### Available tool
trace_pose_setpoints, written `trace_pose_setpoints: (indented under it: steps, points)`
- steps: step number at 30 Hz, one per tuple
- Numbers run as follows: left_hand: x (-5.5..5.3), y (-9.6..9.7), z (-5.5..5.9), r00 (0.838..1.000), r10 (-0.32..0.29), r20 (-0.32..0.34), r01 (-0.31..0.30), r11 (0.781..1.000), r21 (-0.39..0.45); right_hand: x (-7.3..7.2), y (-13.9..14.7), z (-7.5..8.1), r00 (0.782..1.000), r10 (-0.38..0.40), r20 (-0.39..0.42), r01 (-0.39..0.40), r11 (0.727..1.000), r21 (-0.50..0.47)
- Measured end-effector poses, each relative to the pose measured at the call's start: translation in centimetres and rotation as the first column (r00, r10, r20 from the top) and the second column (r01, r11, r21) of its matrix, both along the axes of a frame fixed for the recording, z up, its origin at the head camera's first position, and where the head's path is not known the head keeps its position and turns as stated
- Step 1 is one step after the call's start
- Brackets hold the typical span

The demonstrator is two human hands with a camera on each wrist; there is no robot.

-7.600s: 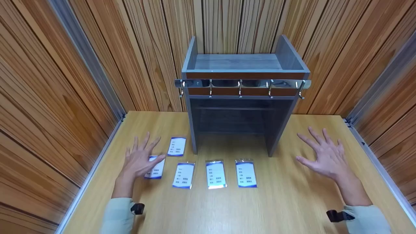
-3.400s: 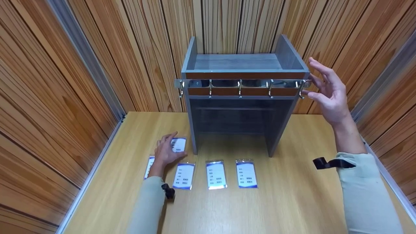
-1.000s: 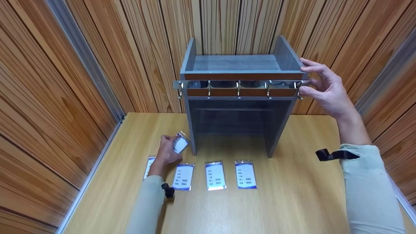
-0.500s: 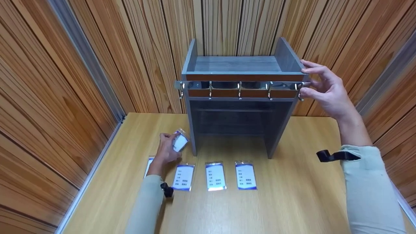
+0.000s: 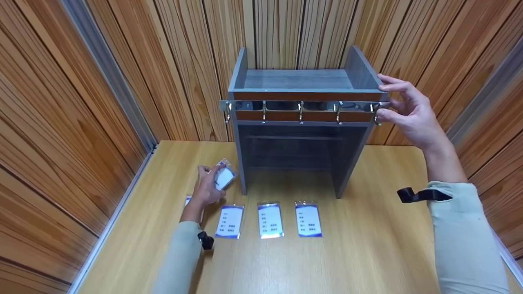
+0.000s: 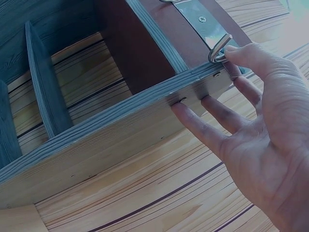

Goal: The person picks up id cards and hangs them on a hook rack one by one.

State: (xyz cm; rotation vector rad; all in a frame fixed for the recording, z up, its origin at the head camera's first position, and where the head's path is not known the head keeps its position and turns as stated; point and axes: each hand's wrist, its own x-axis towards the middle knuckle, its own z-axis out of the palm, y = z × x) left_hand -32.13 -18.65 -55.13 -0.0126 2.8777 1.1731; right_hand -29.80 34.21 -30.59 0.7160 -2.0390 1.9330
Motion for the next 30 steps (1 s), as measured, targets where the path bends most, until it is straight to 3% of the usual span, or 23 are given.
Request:
trace_pose_setpoints:
  steps: [6, 16, 30]
  points:
    - [0.5, -0.2, 0.3, 0.997, -0.008, -0.078, 0.003, 0.998, -0.064, 0.1, 0.0, 0.0, 1.0, 0.012, 0.002, -0.012, 1.0, -0.02]
    - [1.0, -0.2, 1.0, 0.998, -0.025, -0.051, 0.019, 0.994, -0.111, 0.1, 0.0, 0.1, 1.0, -0.002, 0.006, 0.002, 1.0, 0.004]
    - [2.0, -0.5, 1.4, 0.991, -0.059, -0.118, 0.041, 0.988, -0.15, 0.1, 0.1, 0.1, 1.0, -0.003, 0.014, 0.003, 1.0, 0.007]
